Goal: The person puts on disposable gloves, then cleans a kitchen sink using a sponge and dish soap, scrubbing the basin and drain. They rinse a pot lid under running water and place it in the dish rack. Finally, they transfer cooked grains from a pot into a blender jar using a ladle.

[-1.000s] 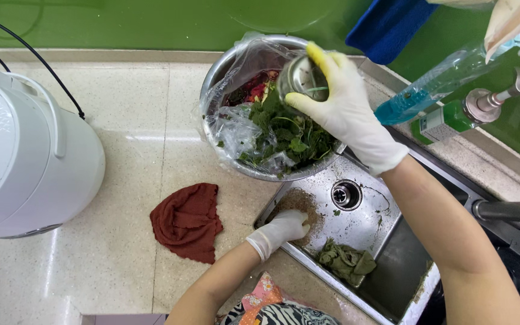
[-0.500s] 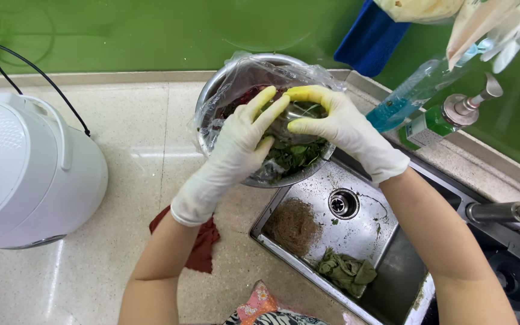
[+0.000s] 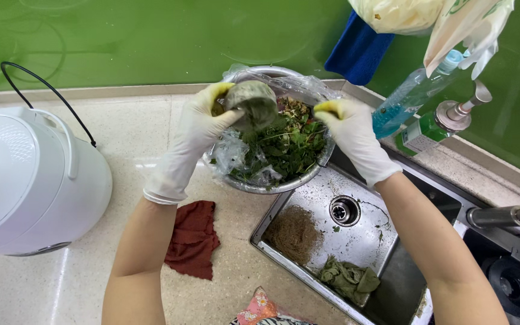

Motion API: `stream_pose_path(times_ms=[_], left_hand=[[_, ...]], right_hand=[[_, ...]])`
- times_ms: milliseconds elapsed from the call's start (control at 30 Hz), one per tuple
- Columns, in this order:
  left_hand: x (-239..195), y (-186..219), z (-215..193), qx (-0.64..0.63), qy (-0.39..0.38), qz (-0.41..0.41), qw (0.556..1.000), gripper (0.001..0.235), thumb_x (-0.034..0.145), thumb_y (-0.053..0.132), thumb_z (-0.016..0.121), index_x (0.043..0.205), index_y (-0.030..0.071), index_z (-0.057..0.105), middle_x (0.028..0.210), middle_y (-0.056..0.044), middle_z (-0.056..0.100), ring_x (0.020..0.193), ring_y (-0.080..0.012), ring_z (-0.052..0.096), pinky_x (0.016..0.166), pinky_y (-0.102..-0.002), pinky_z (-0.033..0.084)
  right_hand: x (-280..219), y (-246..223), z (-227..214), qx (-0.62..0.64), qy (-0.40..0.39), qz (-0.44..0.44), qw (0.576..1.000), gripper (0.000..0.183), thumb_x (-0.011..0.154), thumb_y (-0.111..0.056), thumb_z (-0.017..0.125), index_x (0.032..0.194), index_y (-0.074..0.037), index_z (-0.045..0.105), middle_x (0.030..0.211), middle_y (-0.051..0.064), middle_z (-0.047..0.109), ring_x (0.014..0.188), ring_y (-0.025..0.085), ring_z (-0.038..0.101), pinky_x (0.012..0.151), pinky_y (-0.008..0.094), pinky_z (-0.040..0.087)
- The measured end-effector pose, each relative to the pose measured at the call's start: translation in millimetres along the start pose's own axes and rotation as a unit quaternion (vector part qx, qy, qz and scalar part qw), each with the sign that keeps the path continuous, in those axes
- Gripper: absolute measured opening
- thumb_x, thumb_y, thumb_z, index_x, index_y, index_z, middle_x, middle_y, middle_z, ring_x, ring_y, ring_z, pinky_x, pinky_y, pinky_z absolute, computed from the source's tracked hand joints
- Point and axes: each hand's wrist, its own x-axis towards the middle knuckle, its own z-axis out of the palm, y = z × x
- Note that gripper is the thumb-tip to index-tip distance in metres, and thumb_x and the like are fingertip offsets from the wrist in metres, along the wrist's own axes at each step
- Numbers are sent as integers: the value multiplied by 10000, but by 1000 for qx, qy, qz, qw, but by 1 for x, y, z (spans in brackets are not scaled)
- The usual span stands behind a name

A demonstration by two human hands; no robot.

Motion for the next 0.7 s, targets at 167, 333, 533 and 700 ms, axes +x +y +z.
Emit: stream_pose_path(times_ms=[167,333,533,700], left_hand=[[1,-2,-6,-80,69,-47,993,408,896,157,789,1268,40,672,1049,-69,731,914,-109,677,774,-232,599],[-12,9,14,-183,87,-41,978,424,903,151,777,1285,19,647,1118,-63,737,887,-107,636,686,-235,532],[-75,25,93,-303,-93,-90,944,436,927,140,740,1328,23,616,1145,-21,691,990,-75,621,806,-217,518],[-122,-13,204,-153,-235,-204,938,482,876,193,752,1311,22,632,1093,-46,714,898,-94,641,781,-234,535]], right_hand=[[-11,-26,6,-350,40,-281,893,893,549,-469,885,1260,24,666,1203,263,688,1073,437,627,850,532,523],[-26,-53,6,-259,-72,-18,963,385,995,-288,726,1340,-173,601,1289,113,691,1258,267,628,1094,365,487],[-61,-9,-32,53,-92,-94,990,755,842,-167,783,1493,24,452,1444,241,547,1348,320,516,1112,385,407],[-151,82,-123,178,-155,209,949,514,931,-220,652,1414,-50,605,1378,103,676,1279,204,628,1099,334,470]])
